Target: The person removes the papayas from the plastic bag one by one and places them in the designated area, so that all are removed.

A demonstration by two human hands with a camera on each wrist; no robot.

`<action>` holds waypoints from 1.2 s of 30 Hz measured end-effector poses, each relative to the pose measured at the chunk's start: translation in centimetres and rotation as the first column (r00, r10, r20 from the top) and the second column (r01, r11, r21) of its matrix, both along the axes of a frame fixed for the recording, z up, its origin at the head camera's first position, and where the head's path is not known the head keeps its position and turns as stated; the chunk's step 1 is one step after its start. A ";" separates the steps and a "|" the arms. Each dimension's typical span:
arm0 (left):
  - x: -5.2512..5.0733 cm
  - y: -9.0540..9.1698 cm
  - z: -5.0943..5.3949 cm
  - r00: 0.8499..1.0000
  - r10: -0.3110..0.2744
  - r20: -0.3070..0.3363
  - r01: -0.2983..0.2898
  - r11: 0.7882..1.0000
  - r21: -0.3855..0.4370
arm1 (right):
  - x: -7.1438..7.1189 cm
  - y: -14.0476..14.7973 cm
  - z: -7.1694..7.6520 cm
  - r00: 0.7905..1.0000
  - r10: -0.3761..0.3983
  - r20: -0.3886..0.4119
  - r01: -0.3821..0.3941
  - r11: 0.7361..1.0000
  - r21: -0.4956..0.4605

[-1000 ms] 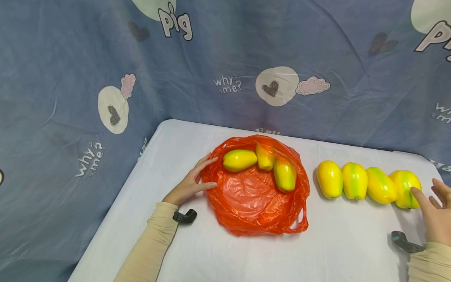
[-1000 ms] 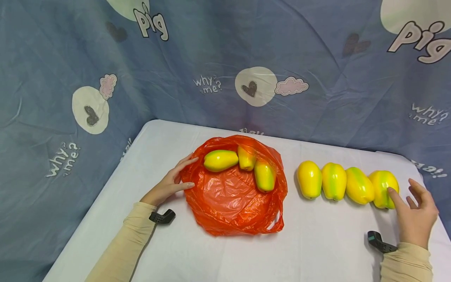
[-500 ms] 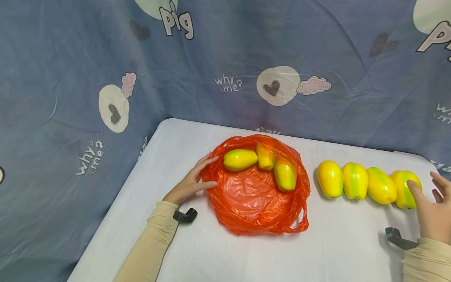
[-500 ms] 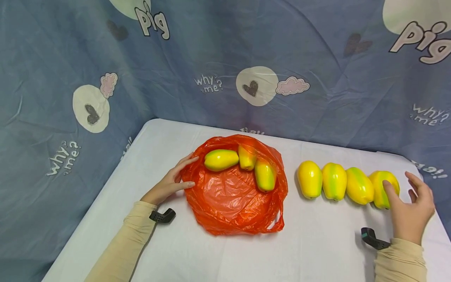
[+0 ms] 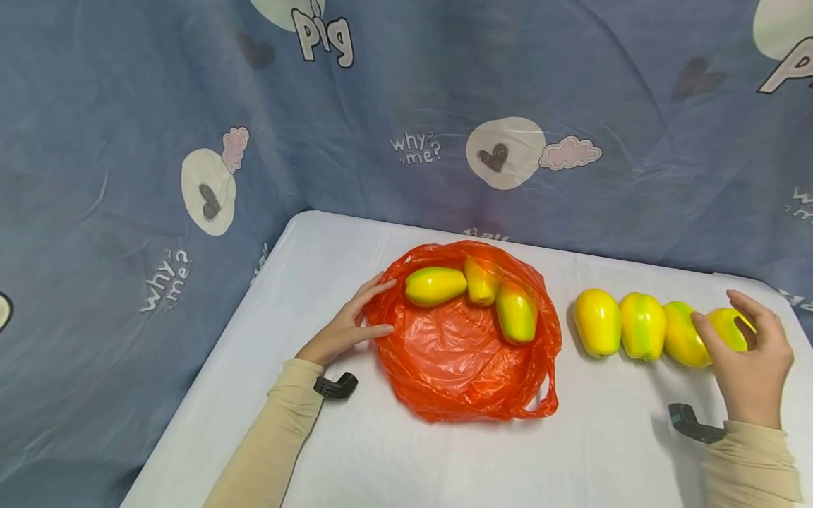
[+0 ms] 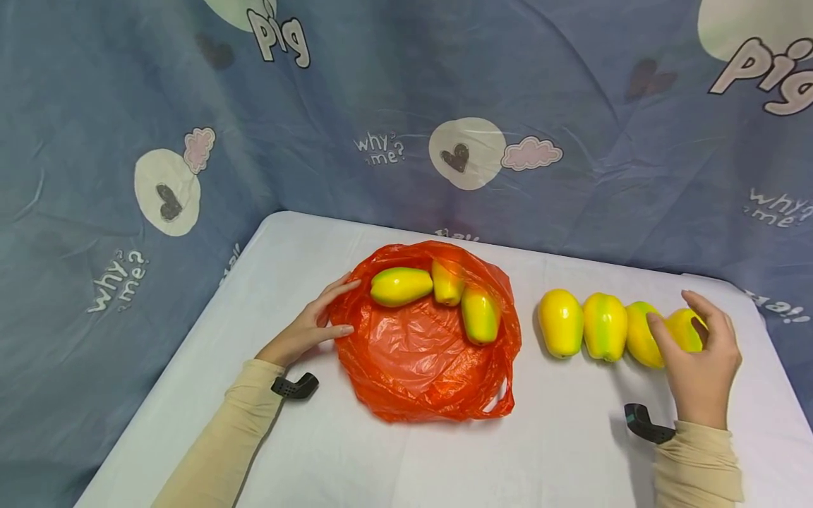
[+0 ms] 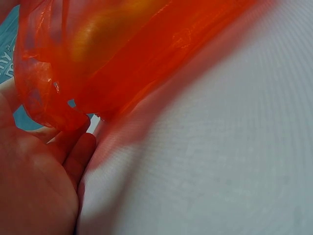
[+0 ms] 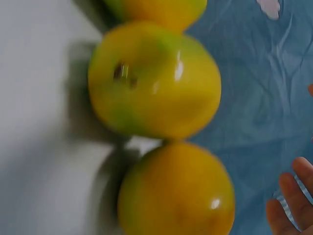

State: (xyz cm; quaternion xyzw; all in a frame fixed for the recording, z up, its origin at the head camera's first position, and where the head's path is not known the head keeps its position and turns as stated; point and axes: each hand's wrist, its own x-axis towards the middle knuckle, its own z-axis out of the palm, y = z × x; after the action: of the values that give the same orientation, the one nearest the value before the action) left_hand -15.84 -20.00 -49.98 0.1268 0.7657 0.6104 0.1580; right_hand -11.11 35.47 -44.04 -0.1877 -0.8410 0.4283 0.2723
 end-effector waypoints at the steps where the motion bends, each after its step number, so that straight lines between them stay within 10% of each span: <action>1: 0.0 0.0 0.0 1.000 -0.002 0.000 0.002 1.000 -0.001 | -0.1 -0.3 0.1 1.000 0.015 -0.004 -0.015 1.000 -0.001; 19: -0.1 0.0 -0.1 1.000 0.007 -0.007 -0.007 1.000 -0.005 | -0.5 -7.0 0.9 0.939 0.340 -0.045 -0.340 0.940 0.024; 36: 0.0 0.0 0.0 1.000 -0.006 -0.019 0.007 1.000 0.016 | -1.1 -12.3 1.7 0.826 0.562 -0.037 -0.554 0.823 0.124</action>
State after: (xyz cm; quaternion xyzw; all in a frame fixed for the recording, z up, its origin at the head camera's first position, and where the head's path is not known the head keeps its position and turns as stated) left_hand -15.86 -20.01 -49.95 0.1362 0.7619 0.6147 0.1519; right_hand -12.17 23.15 -42.38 0.0972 -0.8706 0.4495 0.1749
